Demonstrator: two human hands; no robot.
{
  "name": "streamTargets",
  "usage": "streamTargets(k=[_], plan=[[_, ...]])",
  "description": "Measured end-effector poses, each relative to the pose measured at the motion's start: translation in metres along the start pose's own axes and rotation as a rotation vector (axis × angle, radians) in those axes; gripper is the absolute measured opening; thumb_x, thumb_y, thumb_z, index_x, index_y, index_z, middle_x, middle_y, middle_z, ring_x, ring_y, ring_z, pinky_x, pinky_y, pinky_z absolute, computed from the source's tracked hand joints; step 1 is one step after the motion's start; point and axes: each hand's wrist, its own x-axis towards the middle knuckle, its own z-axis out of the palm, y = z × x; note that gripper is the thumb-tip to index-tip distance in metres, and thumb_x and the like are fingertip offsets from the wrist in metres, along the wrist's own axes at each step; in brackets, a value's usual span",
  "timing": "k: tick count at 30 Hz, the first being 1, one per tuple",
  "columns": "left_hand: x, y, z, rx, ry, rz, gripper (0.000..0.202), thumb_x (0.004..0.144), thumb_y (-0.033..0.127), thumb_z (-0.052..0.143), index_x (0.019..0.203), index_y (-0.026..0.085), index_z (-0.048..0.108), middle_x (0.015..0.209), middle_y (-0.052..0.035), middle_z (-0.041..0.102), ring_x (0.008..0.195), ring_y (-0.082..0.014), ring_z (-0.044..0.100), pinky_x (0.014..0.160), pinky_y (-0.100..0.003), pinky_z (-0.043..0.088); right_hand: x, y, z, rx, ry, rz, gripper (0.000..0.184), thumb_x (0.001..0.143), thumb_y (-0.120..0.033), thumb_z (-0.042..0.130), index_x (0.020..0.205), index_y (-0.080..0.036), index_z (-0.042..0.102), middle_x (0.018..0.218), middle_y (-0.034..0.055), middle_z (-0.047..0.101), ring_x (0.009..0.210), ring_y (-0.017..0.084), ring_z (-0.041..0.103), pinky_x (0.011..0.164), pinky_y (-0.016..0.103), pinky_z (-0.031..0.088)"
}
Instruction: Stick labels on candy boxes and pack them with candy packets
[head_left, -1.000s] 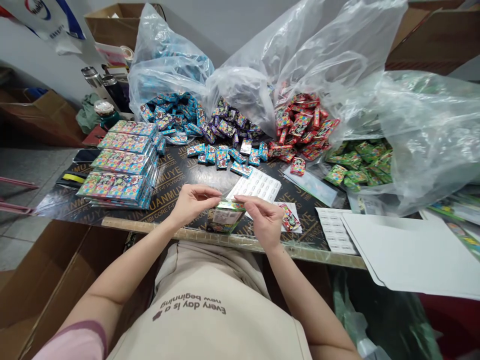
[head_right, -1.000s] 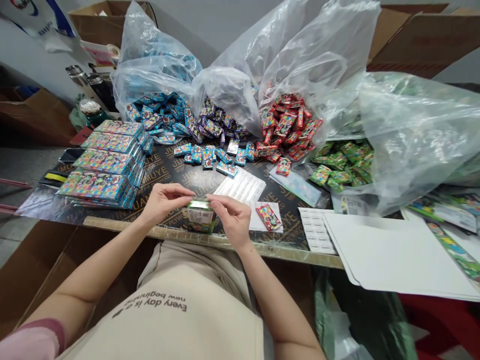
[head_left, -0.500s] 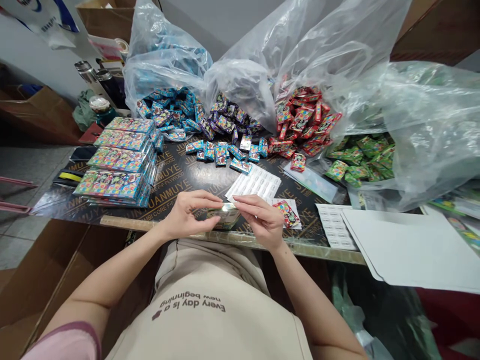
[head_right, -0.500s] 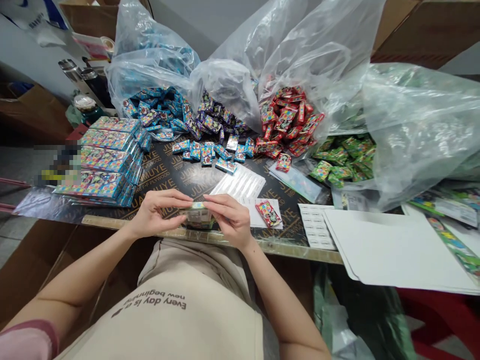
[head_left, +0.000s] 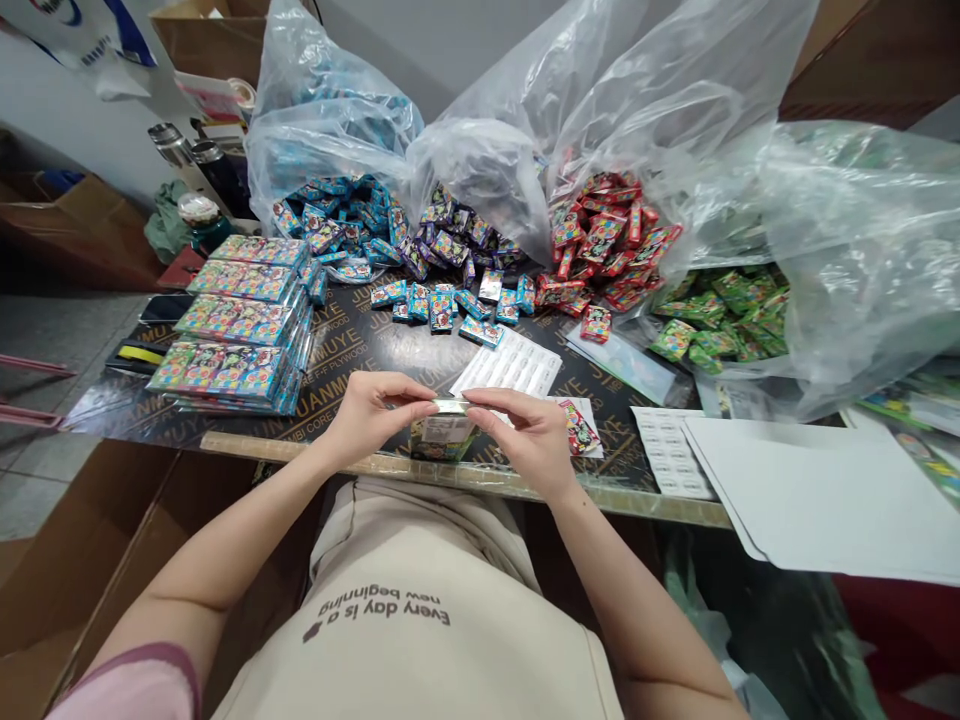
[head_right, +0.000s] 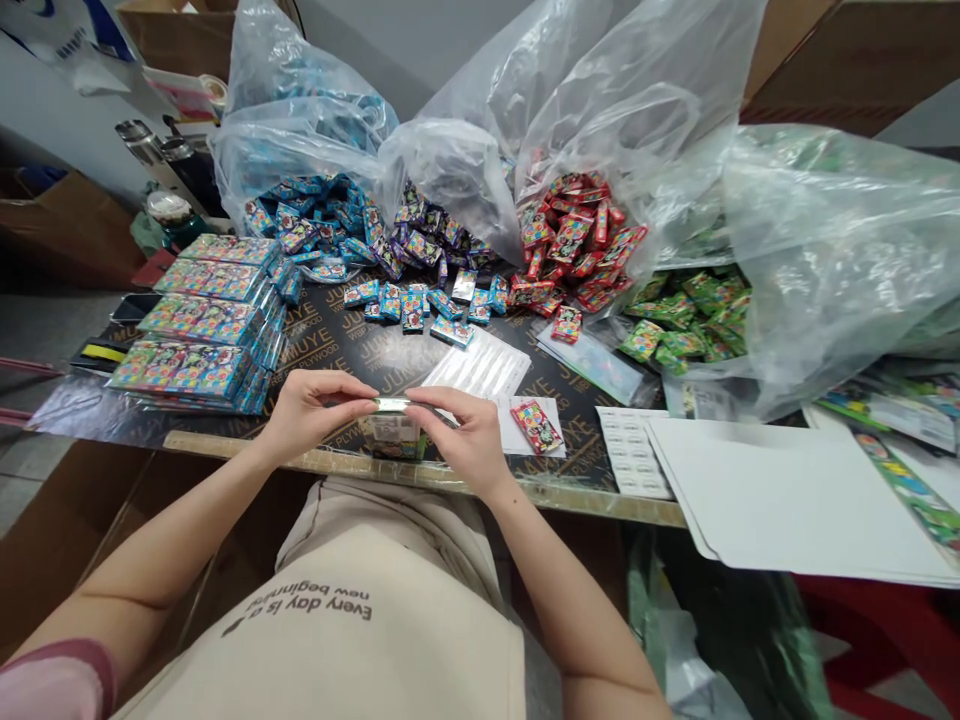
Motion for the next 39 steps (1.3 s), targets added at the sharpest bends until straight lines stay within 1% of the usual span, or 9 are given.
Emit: streamTargets(k=[4, 7, 13, 19, 22, 27, 30, 34, 39], plan=[[0.004, 0.003, -0.002, 0.014, -0.032, 0.016, 0.01, 0.078, 0.022, 0.07, 0.075, 0.014, 0.074, 0.069, -0.0051, 0.073, 0.06, -0.0121, 0.066, 0.055, -0.018, 0.052, 0.004, -0.007, 0.0, 0.066, -0.008, 0.15, 0.008, 0.074, -0.024, 0.073, 0.081, -0.022, 0.077, 0.077, 0.0019, 0.076, 0.068, 0.019, 0.071, 0.066, 0.03, 0.059], [0.004, 0.003, -0.001, 0.088, -0.046, 0.139, 0.009, 0.08, 0.02, 0.068, 0.075, 0.014, 0.072, 0.073, -0.0064, 0.073, 0.065, -0.0127, 0.068, 0.061, -0.02, 0.054, 0.005, -0.007, -0.002, 0.072, -0.02, 0.141, 0.007, 0.074, -0.024, 0.073, 0.08, -0.022, 0.077, 0.077, 0.0027, 0.076, 0.069, 0.02, 0.072, 0.067, 0.031, 0.059], [-0.007, -0.005, -0.001, 0.342, -0.013, 0.45, 0.009, 0.085, 0.017, 0.06, 0.085, 0.014, 0.068, 0.088, -0.0096, 0.073, 0.075, -0.0134, 0.069, 0.067, -0.022, 0.056, 0.002, 0.009, -0.007, -0.065, -0.057, -0.203, 0.016, 0.079, -0.017, 0.069, 0.091, -0.025, 0.076, 0.092, 0.0033, 0.076, 0.081, 0.019, 0.073, 0.077, 0.033, 0.06], [-0.005, -0.003, 0.015, 0.341, 0.02, 0.495, 0.009, 0.086, 0.017, 0.059, 0.09, 0.016, 0.067, 0.088, -0.0074, 0.072, 0.077, -0.0131, 0.068, 0.069, -0.023, 0.057, -0.013, 0.02, 0.001, -0.142, -0.029, -0.494, 0.029, 0.084, -0.012, 0.062, 0.106, -0.027, 0.071, 0.108, 0.0052, 0.073, 0.095, 0.018, 0.071, 0.081, 0.03, 0.059], [-0.018, 0.003, 0.025, 0.3, 0.013, 0.523, 0.016, 0.088, 0.013, 0.055, 0.099, 0.017, 0.066, 0.093, -0.0081, 0.071, 0.079, -0.0131, 0.068, 0.067, -0.024, 0.058, -0.018, 0.019, -0.01, -0.091, -0.03, -0.404, 0.033, 0.083, -0.018, 0.065, 0.114, -0.029, 0.067, 0.117, 0.0054, 0.069, 0.106, 0.02, 0.066, 0.091, 0.033, 0.054], [-0.072, 0.012, 0.031, 0.365, -0.116, 0.763, 0.018, 0.089, 0.011, 0.051, 0.098, 0.008, 0.067, 0.092, -0.0127, 0.072, 0.096, -0.0225, 0.068, 0.079, -0.034, 0.061, -0.035, 0.04, -0.059, -0.08, 0.487, 0.059, 0.035, 0.083, -0.029, 0.065, 0.118, -0.025, 0.065, 0.109, 0.0072, 0.07, 0.097, 0.02, 0.067, 0.087, 0.036, 0.054], [-0.096, 0.013, 0.031, 0.385, -0.19, 0.867, 0.014, 0.085, 0.01, 0.056, 0.09, 0.007, 0.069, 0.09, -0.0128, 0.074, 0.098, -0.0245, 0.069, 0.086, -0.035, 0.06, -0.049, 0.068, -0.082, -0.171, 0.613, 0.123, 0.024, 0.082, -0.032, 0.066, 0.101, -0.02, 0.071, 0.101, 0.0074, 0.072, 0.096, 0.021, 0.067, 0.091, 0.039, 0.052], [-0.102, 0.008, 0.027, 0.395, -0.249, 0.869, 0.009, 0.081, 0.009, 0.061, 0.081, 0.012, 0.07, 0.089, -0.0093, 0.075, 0.095, -0.0237, 0.07, 0.093, -0.035, 0.058, -0.058, 0.096, -0.09, -0.381, 0.505, 0.156, 0.023, 0.081, -0.035, 0.066, 0.096, -0.019, 0.072, 0.104, 0.0097, 0.071, 0.102, 0.024, 0.065, 0.092, 0.044, 0.05], [-0.097, 0.0, 0.022, 0.307, -0.202, 0.817, 0.019, 0.084, 0.01, 0.058, 0.099, 0.015, 0.069, 0.102, -0.0108, 0.074, 0.11, -0.0253, 0.064, 0.092, -0.034, 0.058, -0.032, 0.12, -0.087, -0.645, 0.192, 0.118, 0.023, 0.081, -0.032, 0.063, 0.097, -0.019, 0.072, 0.108, 0.0114, 0.07, 0.106, 0.027, 0.06, 0.097, 0.048, 0.044]])
